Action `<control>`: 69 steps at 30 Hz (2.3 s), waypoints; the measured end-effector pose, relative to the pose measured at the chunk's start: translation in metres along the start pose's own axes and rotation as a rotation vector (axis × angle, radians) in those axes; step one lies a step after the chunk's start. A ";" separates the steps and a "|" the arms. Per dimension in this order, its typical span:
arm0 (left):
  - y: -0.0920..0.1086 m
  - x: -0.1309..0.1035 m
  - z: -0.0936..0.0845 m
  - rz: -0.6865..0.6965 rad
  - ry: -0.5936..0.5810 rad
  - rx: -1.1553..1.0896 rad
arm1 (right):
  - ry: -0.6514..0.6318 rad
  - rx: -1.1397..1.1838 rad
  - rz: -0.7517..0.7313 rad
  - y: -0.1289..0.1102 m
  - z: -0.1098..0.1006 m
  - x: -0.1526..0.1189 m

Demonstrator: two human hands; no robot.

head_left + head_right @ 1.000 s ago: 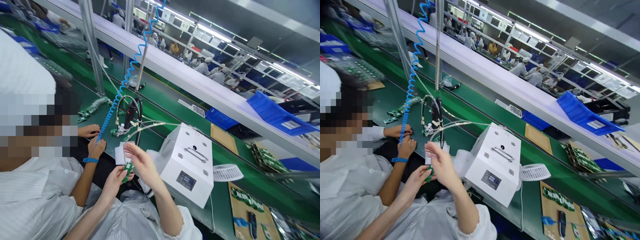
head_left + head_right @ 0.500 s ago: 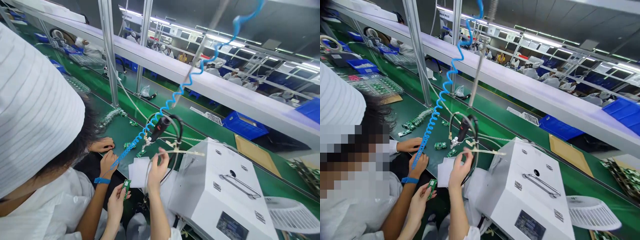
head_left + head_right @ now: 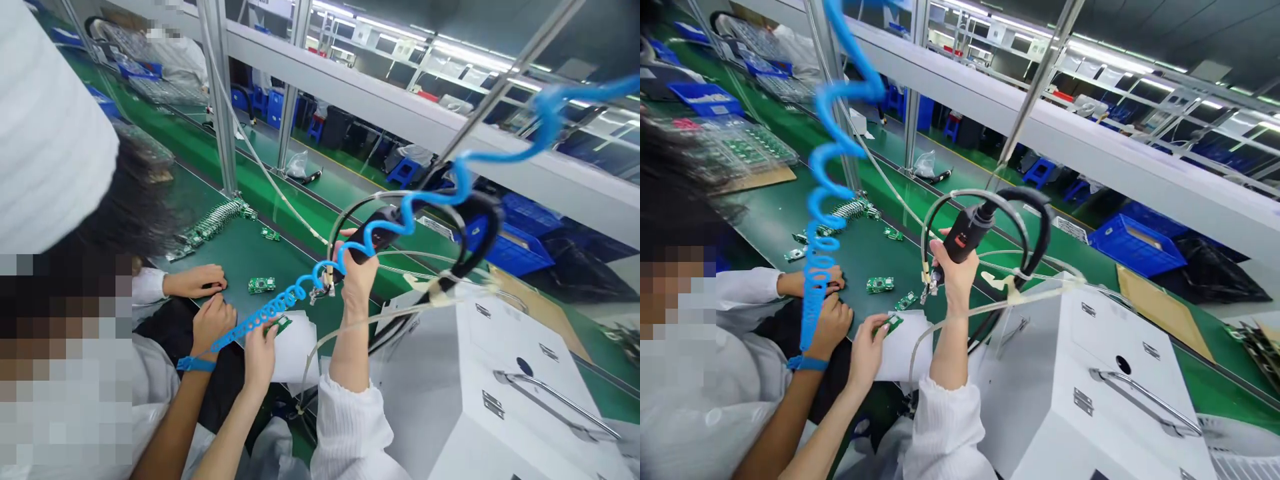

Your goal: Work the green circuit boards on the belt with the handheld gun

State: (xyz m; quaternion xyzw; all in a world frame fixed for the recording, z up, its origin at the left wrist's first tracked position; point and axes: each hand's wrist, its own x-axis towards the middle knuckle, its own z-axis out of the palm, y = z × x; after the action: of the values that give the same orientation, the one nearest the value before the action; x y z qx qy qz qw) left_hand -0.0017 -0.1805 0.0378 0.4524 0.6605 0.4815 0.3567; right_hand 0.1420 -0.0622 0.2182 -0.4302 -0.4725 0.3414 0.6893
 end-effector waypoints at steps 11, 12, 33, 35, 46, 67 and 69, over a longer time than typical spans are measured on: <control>-0.010 0.072 0.129 0.531 -0.446 0.310 | 0.252 -0.186 -0.230 -0.046 -0.030 0.012; -0.012 0.071 0.128 0.560 -0.446 0.329 | 0.278 -0.207 -0.209 -0.041 -0.029 0.008; -0.012 0.051 0.106 0.591 -0.327 0.496 | 0.064 -0.046 -0.113 0.020 -0.048 -0.003; -0.012 0.052 0.107 0.589 -0.323 0.501 | 0.060 -0.063 -0.102 0.020 -0.047 -0.004; -0.018 0.051 0.106 0.584 -0.323 0.479 | 0.267 -0.220 -0.346 -0.006 -0.056 0.001; -0.012 0.045 0.097 0.475 -0.322 0.450 | 0.078 -0.129 -0.181 0.030 -0.034 -0.004; -0.012 0.046 0.097 0.467 -0.326 0.448 | 0.074 -0.140 -0.166 0.032 -0.033 -0.004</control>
State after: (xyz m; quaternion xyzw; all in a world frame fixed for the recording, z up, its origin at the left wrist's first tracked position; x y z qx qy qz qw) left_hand 0.0679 -0.1085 -0.0029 0.7287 0.5631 0.3150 0.2297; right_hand 0.1700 -0.0625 0.1814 -0.4491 -0.5035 0.2332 0.7003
